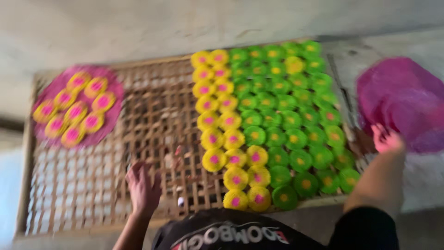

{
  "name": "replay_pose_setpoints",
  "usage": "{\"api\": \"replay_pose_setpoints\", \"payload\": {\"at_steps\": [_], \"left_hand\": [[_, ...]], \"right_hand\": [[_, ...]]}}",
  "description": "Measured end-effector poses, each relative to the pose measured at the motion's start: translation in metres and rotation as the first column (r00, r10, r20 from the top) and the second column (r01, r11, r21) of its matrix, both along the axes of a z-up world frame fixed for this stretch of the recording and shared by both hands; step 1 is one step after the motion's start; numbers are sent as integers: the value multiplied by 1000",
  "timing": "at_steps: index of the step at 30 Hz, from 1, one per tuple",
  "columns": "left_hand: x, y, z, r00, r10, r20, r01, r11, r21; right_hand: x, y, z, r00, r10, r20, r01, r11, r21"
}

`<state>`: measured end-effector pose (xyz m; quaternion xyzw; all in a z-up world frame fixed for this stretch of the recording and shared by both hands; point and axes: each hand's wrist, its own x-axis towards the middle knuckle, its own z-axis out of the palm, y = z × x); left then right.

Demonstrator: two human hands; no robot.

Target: The person arranges small colorful circular items on pink circular mats placed on a bamboo lattice tray. They pick up the items one by one and place them in rows, then move the mats to a nearby table and continue arranging similar pink rolled items on a dark circular tray.

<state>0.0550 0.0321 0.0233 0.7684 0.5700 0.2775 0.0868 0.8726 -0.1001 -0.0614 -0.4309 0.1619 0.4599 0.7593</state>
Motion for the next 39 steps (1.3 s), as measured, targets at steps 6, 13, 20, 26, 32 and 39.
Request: {"api": "replay_pose_setpoints", "payload": {"at_steps": [6, 13, 20, 26, 32, 39], "left_hand": [[-75, 69, -38, 974, 151, -169, -152, 988, 8], [-197, 177, -79, 922, 348, -172, -373, 917, -140], [-286, 224, -116, 868, -187, -461, 252, 964, 85], [-310, 263, -127, 944, -304, -126, 294, 951, -92], [-236, 210, -116, 833, -517, 198, 528, 636, -562], [-207, 195, -94, 934, -344, -101, 302, 907, -293]], "right_hand": [[-109, 42, -15, 999, 12, 50, -7, 995, -97], [-296, 108, 12, 904, 345, 252, -352, 936, -20], [-523, 101, 12, 551, 600, 580, -610, 764, -211], [-621, 110, 42, 372, 577, 727, -634, 730, -255], [-696, 117, 54, 321, 629, 708, -644, 693, -324], [-743, 114, 27, 306, 651, 695, -732, 628, -266]]}}
